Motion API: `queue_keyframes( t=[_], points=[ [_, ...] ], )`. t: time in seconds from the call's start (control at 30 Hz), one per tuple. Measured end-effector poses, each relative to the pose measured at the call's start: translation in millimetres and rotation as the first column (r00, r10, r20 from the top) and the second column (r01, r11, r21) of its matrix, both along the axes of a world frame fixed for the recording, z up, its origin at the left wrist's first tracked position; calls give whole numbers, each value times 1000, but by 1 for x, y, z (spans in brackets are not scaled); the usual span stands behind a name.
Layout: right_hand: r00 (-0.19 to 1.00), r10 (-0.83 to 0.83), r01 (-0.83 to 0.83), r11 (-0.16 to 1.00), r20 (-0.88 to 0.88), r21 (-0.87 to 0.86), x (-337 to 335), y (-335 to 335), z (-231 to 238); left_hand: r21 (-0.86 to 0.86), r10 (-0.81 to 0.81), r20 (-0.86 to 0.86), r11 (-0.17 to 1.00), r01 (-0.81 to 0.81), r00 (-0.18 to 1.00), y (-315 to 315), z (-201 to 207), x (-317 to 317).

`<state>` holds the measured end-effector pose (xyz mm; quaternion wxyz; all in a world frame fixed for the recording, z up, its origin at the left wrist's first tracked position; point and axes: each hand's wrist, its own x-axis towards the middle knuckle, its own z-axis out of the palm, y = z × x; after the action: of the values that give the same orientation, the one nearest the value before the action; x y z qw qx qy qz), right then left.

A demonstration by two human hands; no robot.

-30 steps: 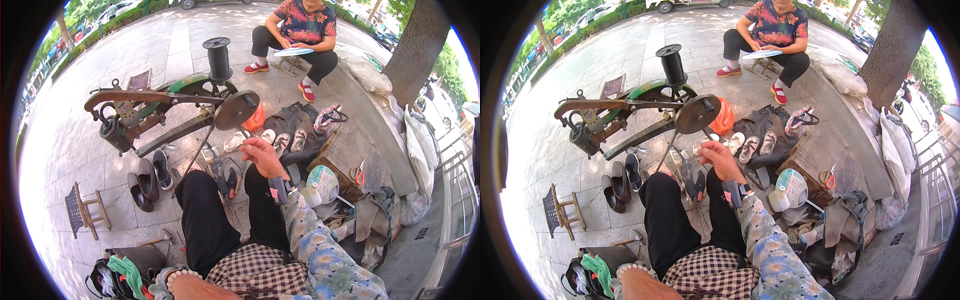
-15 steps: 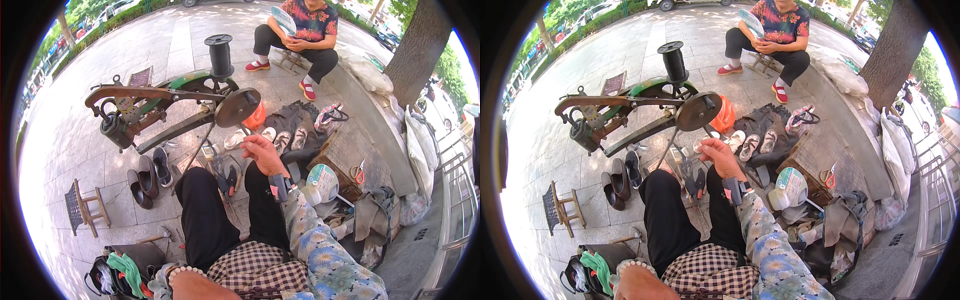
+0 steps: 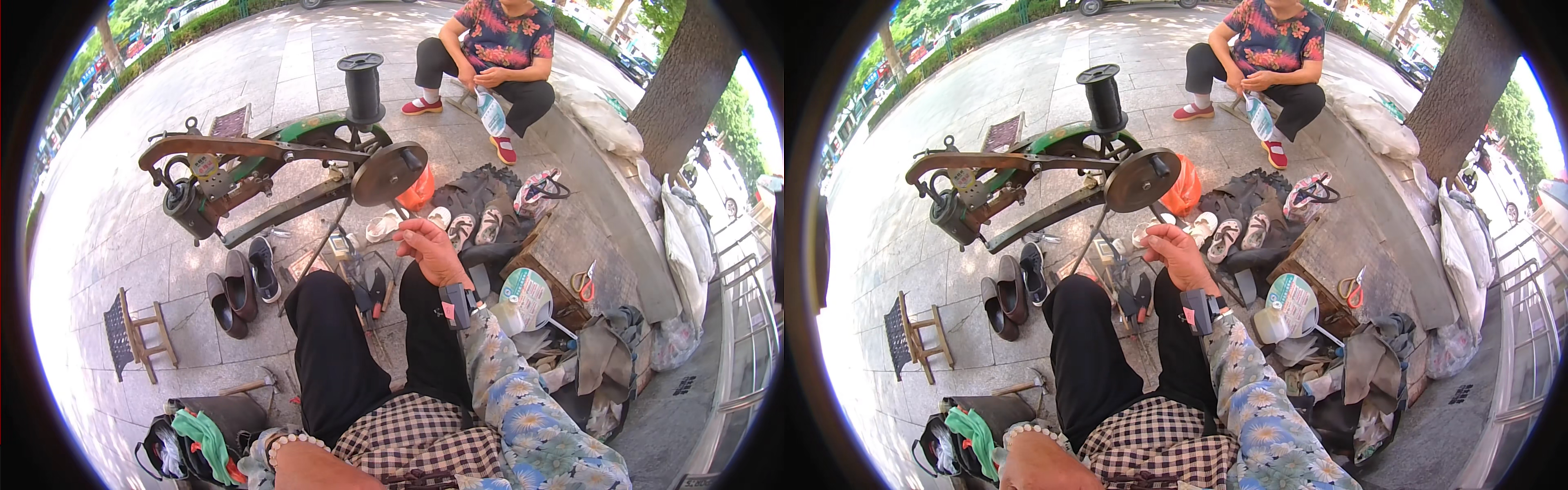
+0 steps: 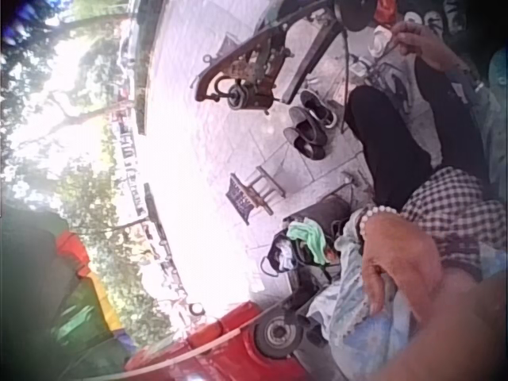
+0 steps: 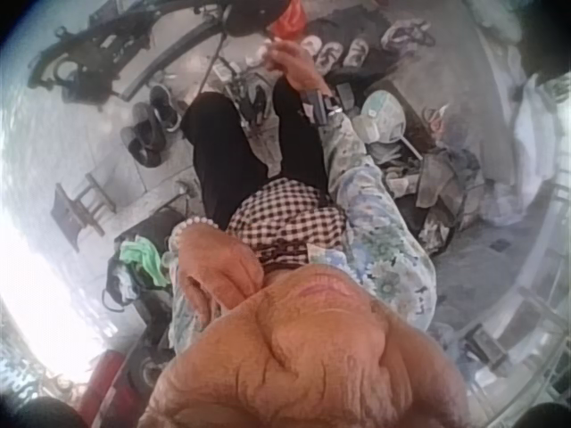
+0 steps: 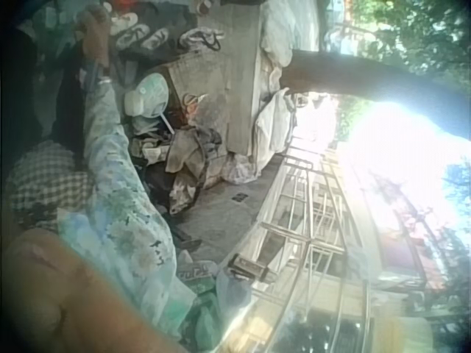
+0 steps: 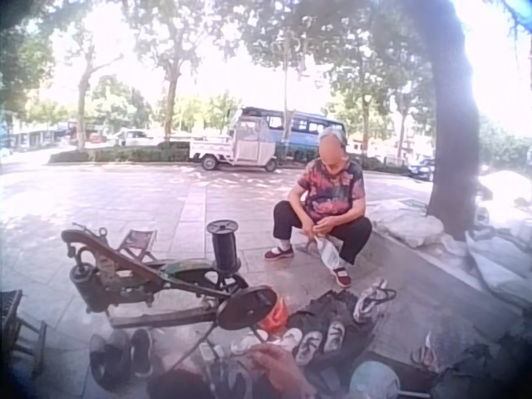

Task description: The recorder is stitching a shoe component by hand using thread and a needle while seated outdoors.

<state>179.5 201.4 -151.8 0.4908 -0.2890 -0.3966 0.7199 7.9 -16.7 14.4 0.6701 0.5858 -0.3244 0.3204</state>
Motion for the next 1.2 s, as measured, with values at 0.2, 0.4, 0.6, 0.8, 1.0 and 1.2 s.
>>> queue_keyframes(
  t=[0.2, 0.4, 0.6, 0.8, 1.0, 1.2],
  points=[
    [1000, -3, 3, 1000, 2, 0, -2, -1, 1, -101, -198, 104, 973, 208, 975, -4, 3, -2],
    [1000, -8, 8, 1000, 28, 18, 0, 0, -1, -84, -144, 75, 985, 150, 987, -2, 1, 1],
    [1000, -2, 2, 1000, 21, 25, 0, 1, -3, -40, 2, 18, 999, -1, 1000, -2, -4, 7],
    [1000, 2, -3, 1000, 28, 24, 0, 1, -2, 3, 96, -51, 995, -96, 994, -3, -6, 6],
    [1000, -11, 10, 1000, 29, 12, 1, 0, -1, 35, 107, -77, 994, -105, 991, -4, -5, 2],
    [1000, -8, 8, 1000, 16, 10, 0, -2, 1, 92, 44, -107, 995, -34, 993, -3, -5, -2]
  ],
)
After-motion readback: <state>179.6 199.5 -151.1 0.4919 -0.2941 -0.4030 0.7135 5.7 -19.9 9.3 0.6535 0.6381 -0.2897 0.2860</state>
